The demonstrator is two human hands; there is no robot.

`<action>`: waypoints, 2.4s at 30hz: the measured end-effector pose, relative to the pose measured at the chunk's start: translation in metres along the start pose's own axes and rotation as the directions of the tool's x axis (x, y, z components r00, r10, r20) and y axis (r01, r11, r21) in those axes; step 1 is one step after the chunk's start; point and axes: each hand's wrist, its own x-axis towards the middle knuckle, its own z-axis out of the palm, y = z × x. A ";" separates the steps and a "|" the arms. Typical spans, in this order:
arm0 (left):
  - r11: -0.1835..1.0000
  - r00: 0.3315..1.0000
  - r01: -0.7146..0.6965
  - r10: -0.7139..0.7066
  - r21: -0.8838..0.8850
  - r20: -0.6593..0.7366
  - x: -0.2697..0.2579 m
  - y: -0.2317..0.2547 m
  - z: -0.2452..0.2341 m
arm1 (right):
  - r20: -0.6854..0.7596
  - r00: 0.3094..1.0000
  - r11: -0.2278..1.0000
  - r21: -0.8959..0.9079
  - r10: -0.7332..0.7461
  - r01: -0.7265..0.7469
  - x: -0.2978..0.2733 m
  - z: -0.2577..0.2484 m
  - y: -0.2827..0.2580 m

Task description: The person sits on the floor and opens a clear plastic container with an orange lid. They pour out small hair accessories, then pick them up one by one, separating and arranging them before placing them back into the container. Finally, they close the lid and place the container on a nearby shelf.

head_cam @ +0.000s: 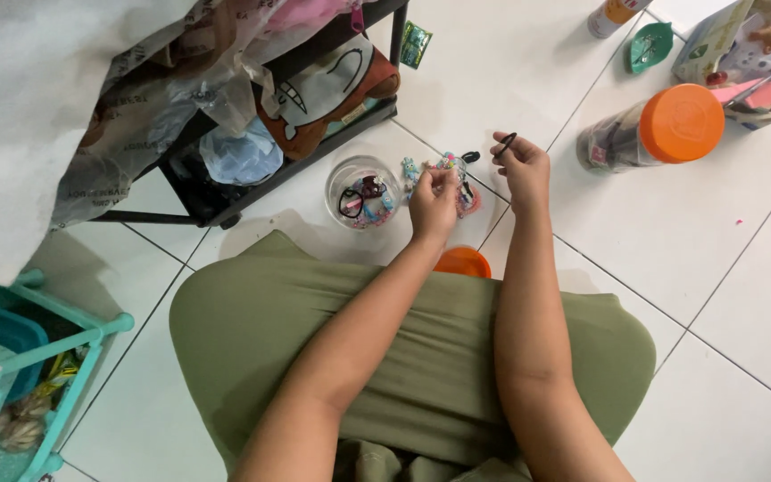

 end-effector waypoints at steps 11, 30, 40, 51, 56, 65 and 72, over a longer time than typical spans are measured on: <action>0.997 0.991 -0.082 0.083 -0.010 0.107 -0.006 -0.013 0.007 | -0.022 0.934 0.744 -0.612 -0.356 0.269 -0.016 0.032 0.018; 0.825 0.761 -0.511 0.305 0.241 0.572 -0.060 0.167 -0.109 | 0.461 0.852 0.911 0.411 -0.248 0.043 -0.096 0.007 -0.099; 0.613 0.942 -0.334 0.241 0.716 0.233 -0.034 0.185 -0.180 | 0.413 0.829 0.705 -0.452 -0.378 0.547 -0.164 0.116 -0.143; 0.706 0.918 -0.396 0.305 0.587 0.253 -0.014 0.166 -0.183 | 0.459 0.888 0.987 -0.145 0.002 0.073 -0.140 0.130 -0.102; 0.683 0.912 -0.387 0.383 0.619 0.148 -0.012 0.165 -0.189 | 0.463 0.884 0.989 -0.091 -0.064 0.119 -0.137 0.134 -0.099; 0.685 0.972 -0.233 0.172 0.691 0.158 -0.017 0.181 -0.191 | 0.498 0.867 0.993 -0.115 0.032 0.029 -0.149 0.105 -0.133; 0.690 0.947 -0.297 0.123 0.660 0.297 -0.026 0.189 -0.220 | 0.651 0.758 0.978 -0.184 0.049 0.095 -0.157 0.104 -0.148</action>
